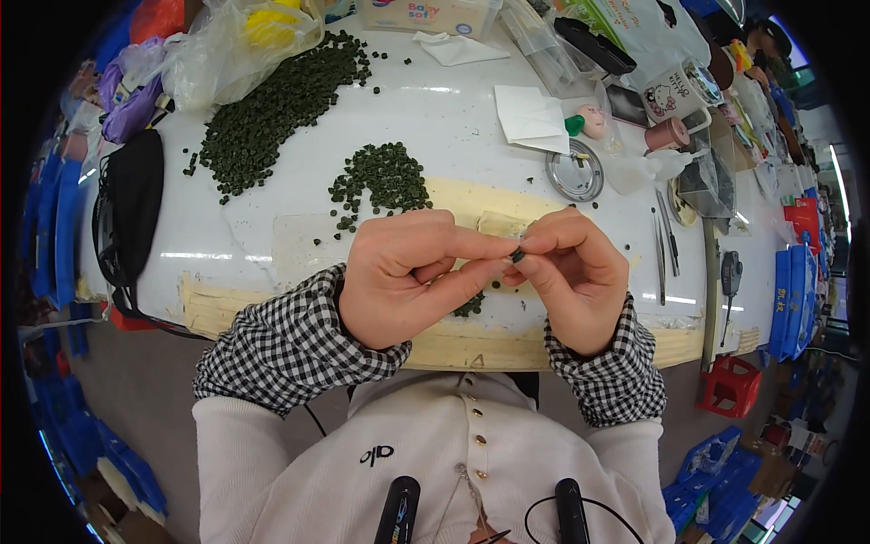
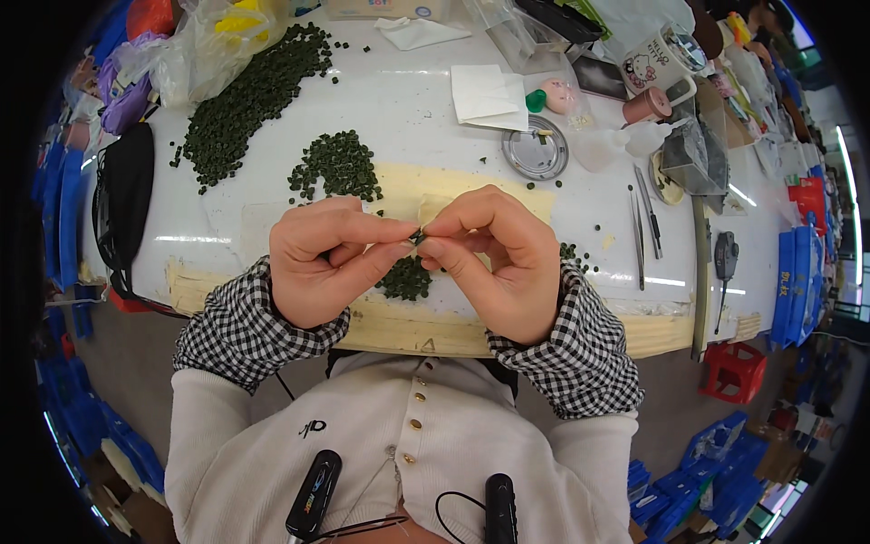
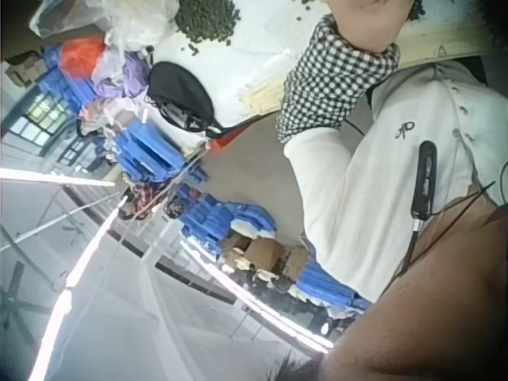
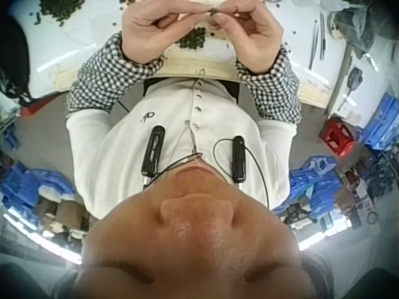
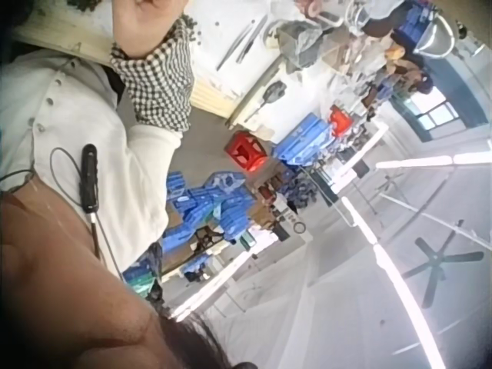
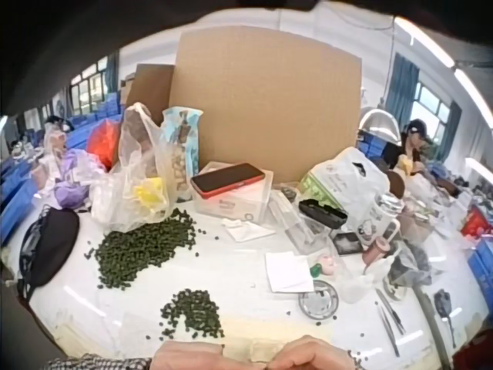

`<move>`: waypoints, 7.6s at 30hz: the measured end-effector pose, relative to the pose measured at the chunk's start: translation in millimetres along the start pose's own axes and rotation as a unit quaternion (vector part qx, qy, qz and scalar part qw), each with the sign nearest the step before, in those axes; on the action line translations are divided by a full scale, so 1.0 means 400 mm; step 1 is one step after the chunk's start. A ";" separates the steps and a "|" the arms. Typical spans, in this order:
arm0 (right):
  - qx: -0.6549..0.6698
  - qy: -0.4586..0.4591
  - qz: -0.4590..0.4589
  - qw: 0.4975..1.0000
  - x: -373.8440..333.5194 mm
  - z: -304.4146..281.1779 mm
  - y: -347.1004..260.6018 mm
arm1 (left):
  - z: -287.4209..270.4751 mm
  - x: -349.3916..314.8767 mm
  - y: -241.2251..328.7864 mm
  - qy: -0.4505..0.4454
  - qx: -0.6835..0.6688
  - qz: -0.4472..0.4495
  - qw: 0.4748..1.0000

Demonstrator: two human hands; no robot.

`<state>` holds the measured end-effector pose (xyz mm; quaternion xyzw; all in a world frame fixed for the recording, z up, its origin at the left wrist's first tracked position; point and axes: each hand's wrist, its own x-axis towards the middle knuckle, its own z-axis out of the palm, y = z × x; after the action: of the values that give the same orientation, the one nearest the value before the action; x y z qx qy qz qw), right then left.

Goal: Inspecting and sorting small green toy components on a workbench.

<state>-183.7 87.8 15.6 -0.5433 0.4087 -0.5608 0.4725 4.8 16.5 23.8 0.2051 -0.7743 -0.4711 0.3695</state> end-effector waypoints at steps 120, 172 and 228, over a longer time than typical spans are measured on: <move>-0.040 0.041 0.047 0.997 -0.007 0.003 -0.004 | 0.011 0.010 -0.025 -0.001 -0.083 -0.110 0.991; 0.113 -0.020 0.170 0.979 0.003 0.005 -0.008 | -0.004 0.008 -0.002 0.027 0.063 0.000 0.998; -0.091 0.022 -0.009 0.996 -0.007 0.014 -0.006 | 0.009 0.001 0.007 0.042 0.194 0.073 0.977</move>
<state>-178.3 91.3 17.8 -0.5751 0.4632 -0.5372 0.4075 1.9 19.4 25.4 0.2354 -0.8475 -0.2750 0.3883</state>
